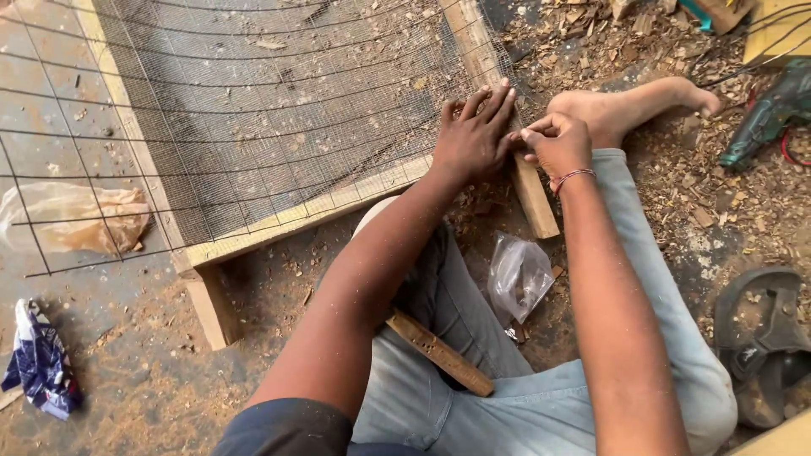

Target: The person is building a wooden frame with a mesh screen, using a hammer to secure nails and staples.

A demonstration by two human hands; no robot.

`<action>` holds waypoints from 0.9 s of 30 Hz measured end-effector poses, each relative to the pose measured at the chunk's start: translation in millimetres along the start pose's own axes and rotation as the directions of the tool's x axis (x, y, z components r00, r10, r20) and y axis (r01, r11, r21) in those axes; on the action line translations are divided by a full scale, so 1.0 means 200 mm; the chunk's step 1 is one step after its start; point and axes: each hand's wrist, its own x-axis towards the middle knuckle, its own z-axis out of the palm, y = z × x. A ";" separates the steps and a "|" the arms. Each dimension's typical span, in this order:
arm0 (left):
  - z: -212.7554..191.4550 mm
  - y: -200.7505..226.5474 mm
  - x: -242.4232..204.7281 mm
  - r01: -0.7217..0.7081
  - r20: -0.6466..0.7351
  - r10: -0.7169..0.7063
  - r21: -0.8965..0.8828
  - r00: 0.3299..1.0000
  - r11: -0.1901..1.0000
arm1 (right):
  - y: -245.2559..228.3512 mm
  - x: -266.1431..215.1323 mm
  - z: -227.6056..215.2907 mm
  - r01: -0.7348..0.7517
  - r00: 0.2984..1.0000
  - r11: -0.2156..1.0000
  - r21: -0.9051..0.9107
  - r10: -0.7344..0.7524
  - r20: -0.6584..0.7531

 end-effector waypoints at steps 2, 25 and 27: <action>-0.01 0.00 0.01 -0.005 0.015 0.005 -0.002 1.000 1.000 | -0.08 -0.05 0.01 -0.007 1.000 0.999 -0.037 0.007 -0.009; 0.06 -0.04 0.02 -0.104 -0.032 0.105 0.027 0.994 0.994 | -0.06 -0.06 -0.01 0.195 0.977 0.868 -0.457 -0.213 0.013; 0.03 -0.03 0.02 -0.092 0.012 0.092 -0.011 0.996 0.996 | -0.02 -0.03 -0.02 0.343 0.919 0.705 -0.621 -0.389 0.065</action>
